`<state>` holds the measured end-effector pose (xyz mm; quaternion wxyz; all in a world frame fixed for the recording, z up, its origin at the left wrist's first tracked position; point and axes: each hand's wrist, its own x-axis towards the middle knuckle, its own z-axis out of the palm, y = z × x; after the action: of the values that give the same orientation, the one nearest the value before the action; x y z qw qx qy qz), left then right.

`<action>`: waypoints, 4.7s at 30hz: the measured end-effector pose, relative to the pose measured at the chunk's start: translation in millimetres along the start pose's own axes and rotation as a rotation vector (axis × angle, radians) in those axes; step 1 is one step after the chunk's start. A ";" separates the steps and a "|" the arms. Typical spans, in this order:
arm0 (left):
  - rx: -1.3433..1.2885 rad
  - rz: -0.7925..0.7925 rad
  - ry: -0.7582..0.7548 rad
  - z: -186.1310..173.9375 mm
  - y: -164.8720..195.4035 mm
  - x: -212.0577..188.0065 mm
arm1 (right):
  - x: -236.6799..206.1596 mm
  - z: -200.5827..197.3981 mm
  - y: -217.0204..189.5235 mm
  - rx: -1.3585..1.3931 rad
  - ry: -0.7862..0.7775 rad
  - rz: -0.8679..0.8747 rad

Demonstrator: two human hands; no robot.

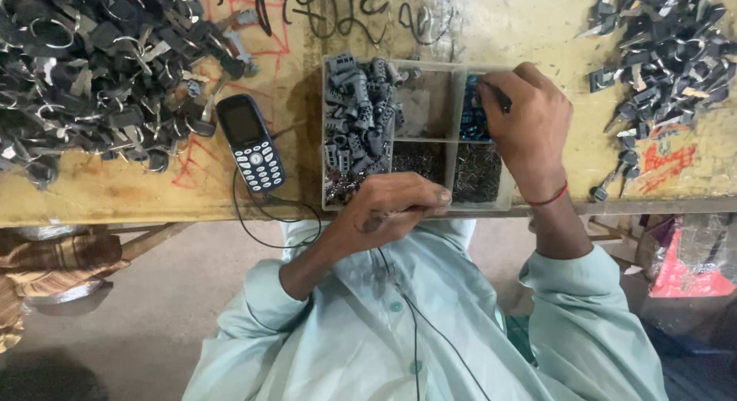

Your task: The person sits at a workbench and assembles small metal lock components by hand. They repeatedly pick parts from a compartment tray, fit pieces together in their hands, and place finished assemblies on the bench beside the tray.

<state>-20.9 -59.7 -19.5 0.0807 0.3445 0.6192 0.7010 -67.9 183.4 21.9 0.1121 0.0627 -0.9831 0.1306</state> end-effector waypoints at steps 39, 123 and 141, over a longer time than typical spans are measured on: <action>0.116 0.025 0.071 7.3 4.3 -11.2 | -15.5 -9.3 -3.3 0.351 0.017 0.021; 0.428 0.106 0.134 21.4 31.6 -5.7 | -94.6 -56.0 -38.3 0.363 -0.257 -0.259; 0.088 -0.120 0.064 21.5 30.3 -7.1 | -103.5 -50.4 -44.3 0.427 -0.405 -0.240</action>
<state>6.5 -52.7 5.7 0.0875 0.2874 0.6714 0.6775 49.2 164.4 55.5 -0.0870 0.2252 -0.9214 0.3046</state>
